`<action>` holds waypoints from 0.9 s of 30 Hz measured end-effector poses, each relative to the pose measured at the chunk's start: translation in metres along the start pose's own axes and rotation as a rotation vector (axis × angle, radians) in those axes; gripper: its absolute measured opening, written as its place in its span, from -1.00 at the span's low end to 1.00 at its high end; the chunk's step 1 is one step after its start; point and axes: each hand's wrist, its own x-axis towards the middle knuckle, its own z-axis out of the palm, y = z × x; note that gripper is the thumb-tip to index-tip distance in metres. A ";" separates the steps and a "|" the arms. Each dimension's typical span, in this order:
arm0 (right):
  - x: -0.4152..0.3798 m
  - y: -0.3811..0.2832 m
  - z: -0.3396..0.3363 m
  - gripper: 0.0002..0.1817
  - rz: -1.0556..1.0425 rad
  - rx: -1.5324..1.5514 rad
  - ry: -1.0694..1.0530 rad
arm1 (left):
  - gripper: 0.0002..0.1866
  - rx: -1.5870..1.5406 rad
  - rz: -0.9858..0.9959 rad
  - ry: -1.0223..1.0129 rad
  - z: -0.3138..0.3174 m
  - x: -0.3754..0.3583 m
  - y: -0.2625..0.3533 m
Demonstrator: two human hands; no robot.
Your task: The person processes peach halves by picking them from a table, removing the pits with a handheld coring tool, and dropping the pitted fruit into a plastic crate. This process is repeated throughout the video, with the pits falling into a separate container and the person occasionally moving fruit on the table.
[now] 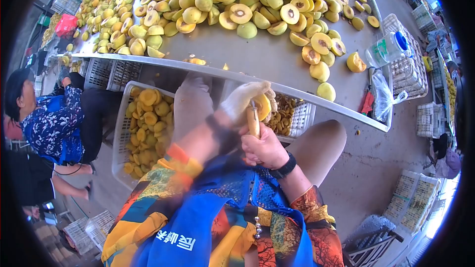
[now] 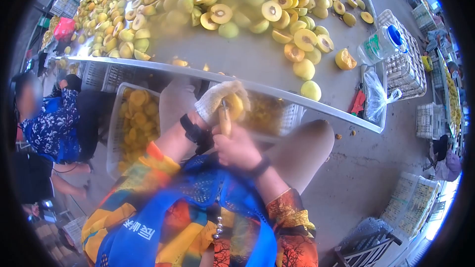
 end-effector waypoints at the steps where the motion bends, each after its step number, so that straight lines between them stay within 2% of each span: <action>1: 0.001 0.002 -0.003 -0.83 -0.012 0.059 -0.072 | -0.65 -0.013 -0.021 0.033 0.008 -0.005 0.006; 4: 0.011 0.005 -0.019 -0.82 -0.022 0.369 -0.357 | -0.59 -0.176 -0.030 0.177 -0.002 -0.005 0.008; 5: 0.011 0.009 -0.016 -0.80 -0.088 0.345 -0.448 | -0.58 -0.253 -0.021 0.225 -0.011 -0.001 0.006; 7: 0.009 0.008 -0.012 -0.81 -0.129 0.228 -0.310 | -0.59 -0.366 0.001 0.274 -0.052 -0.016 0.018; 8: 0.008 0.007 -0.012 -0.81 -0.149 0.173 -0.241 | -0.67 -0.292 0.207 0.467 -0.065 -0.032 0.024; 9: 0.015 0.010 -0.019 -0.83 -0.139 -0.121 -0.092 | -0.75 -0.290 0.297 0.603 -0.067 -0.046 0.042; 10: 0.039 0.037 -0.044 -0.79 -0.458 -0.797 0.140 | -0.73 -0.015 0.249 0.637 -0.089 -0.073 0.054; 12: 0.037 0.038 -0.052 -0.71 -0.610 -1.374 0.394 | -0.60 1.037 0.170 0.919 -0.124 -0.102 0.072; 13: 0.038 0.038 -0.054 -0.70 -0.523 -1.337 0.432 | -0.56 1.574 0.105 0.986 -0.139 -0.109 0.076; 14: 0.041 0.038 -0.056 -0.68 -0.435 -1.302 0.464 | -0.60 1.915 0.185 0.968 -0.133 -0.112 0.085; 15: 0.043 0.038 -0.057 -0.67 -0.347 -1.267 0.493 | -0.62 1.817 0.333 0.941 -0.130 -0.102 0.089; 16: 0.043 0.037 -0.056 -0.67 -0.400 -1.221 0.515 | -0.63 1.710 0.470 0.911 -0.122 -0.087 0.092; 17: 0.043 0.036 -0.054 -0.67 -0.453 -1.176 0.537 | -0.66 1.631 0.459 0.821 -0.094 -0.069 0.097; 18: 0.042 0.033 -0.054 -0.67 -0.511 -1.131 0.561 | -0.65 1.640 0.467 0.720 -0.073 -0.044 0.096; 19: 0.037 0.026 -0.052 -0.68 -0.560 -1.104 0.579 | -0.64 1.791 0.609 0.601 -0.060 -0.015 0.089; 21: 0.024 0.011 -0.045 -0.70 -0.661 -1.059 0.591 | -0.65 1.852 0.528 0.336 -0.002 0.040 0.077; 22: 0.024 0.017 -0.055 -0.72 -0.641 -0.984 0.648 | -0.67 1.867 0.704 0.189 0.015 0.067 0.063; 23: 0.024 0.026 -0.068 -0.73 -0.622 -1.020 0.699 | -0.70 1.896 0.649 0.094 0.034 0.096 0.050; 24: 0.019 0.027 -0.073 -0.75 -0.670 -0.909 0.677 | -0.72 1.867 0.426 0.028 0.060 0.115 0.045; 25: 0.013 0.029 -0.078 -0.76 -0.718 -0.798 0.651 | -0.71 1.968 0.344 0.043 0.072 0.140 0.027; 27: -0.002 0.027 -0.078 -0.75 -0.807 -0.549 0.610 | -0.73 1.871 0.275 0.201 0.081 0.175 -0.006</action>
